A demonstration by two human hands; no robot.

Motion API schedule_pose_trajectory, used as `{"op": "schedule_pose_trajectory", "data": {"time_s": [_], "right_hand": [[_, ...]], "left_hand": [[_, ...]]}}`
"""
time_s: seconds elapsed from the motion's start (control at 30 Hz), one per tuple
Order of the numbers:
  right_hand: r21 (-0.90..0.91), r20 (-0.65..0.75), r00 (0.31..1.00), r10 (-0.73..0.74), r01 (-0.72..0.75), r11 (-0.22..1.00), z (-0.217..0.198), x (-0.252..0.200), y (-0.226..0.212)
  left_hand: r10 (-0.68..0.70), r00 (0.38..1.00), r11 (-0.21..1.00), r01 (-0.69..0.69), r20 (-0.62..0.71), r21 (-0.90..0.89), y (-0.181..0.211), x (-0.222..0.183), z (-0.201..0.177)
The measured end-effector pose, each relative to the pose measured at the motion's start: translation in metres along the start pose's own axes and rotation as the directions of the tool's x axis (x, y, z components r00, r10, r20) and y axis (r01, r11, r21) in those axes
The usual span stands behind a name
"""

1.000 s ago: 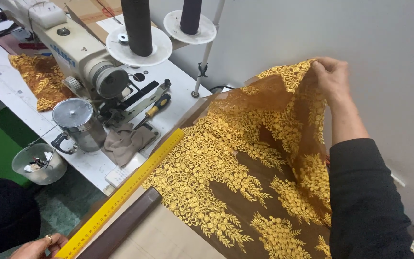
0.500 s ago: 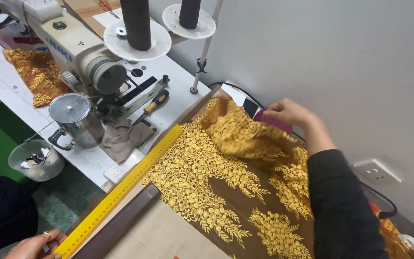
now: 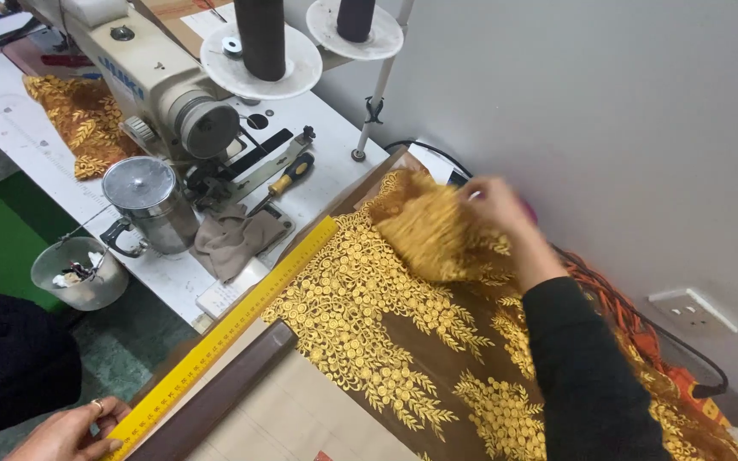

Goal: Measuring and marking a paper pattern using various rulers and then aligning lace fabric over the pattern.

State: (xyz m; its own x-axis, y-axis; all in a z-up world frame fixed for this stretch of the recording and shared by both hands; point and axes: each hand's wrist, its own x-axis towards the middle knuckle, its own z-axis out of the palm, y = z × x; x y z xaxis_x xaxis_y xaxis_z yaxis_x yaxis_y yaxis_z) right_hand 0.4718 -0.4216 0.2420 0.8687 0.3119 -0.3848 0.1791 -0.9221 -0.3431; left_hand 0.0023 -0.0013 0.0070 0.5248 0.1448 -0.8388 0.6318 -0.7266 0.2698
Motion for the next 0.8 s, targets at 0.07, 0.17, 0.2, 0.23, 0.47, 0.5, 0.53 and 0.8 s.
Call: {"op": "schedule_pose_trajectory", "data": {"time_s": [0.07, 0.17, 0.2, 0.23, 0.47, 0.5, 0.53, 0.8], "right_hand": [[0.420, -0.290, 0.944, 0.157, -0.022, 0.907, -0.033, -0.015, -0.007], [0.196, -0.600, 0.799, -0.037, 0.192, 0.962, -0.102, 0.060, 0.082], [0.191, -0.601, 0.799, -0.040, 0.191, 0.963, -0.124, 0.073, 0.102], [-0.006, -0.714, 0.683, -0.156, 0.217, 0.976, -0.148, 0.085, 0.123], [-0.131, -0.763, 0.584, -0.276, 0.278, 0.952, -0.191, 0.036, 0.101], [-0.135, -0.763, 0.582, -0.279, 0.278, 0.951, -0.191, 0.036, 0.103], [-0.155, -0.763, 0.575, -0.297, 0.283, 0.946, -0.191, 0.035, 0.104], [-0.211, -0.701, 0.577, -0.418, 0.392, 0.895, -0.197, 0.083, 0.153]], "left_hand": [[0.010, 1.000, 1.000, -0.010, -0.010, 0.024, -0.004, 0.003, 0.002], [0.052, 0.997, 0.998, -0.050, -0.057, 0.047, -0.008, 0.004, 0.005], [0.056, 0.997, 0.998, -0.053, -0.056, 0.043, -0.005, 0.001, 0.004], [0.027, 0.999, 0.999, -0.026, -0.037, 0.026, -0.002, -0.001, 0.002], [-0.001, 1.000, 0.999, 0.001, -0.002, -0.046, -0.016, 0.020, 0.009], [0.002, 1.000, 0.999, -0.002, -0.003, -0.049, -0.009, 0.019, 0.007], [-0.031, 0.999, 0.999, 0.031, 0.025, 0.012, -0.003, 0.017, 0.004], [0.211, 0.921, 0.977, -0.212, -0.328, 0.034, -0.017, 0.004, 0.025]]}}
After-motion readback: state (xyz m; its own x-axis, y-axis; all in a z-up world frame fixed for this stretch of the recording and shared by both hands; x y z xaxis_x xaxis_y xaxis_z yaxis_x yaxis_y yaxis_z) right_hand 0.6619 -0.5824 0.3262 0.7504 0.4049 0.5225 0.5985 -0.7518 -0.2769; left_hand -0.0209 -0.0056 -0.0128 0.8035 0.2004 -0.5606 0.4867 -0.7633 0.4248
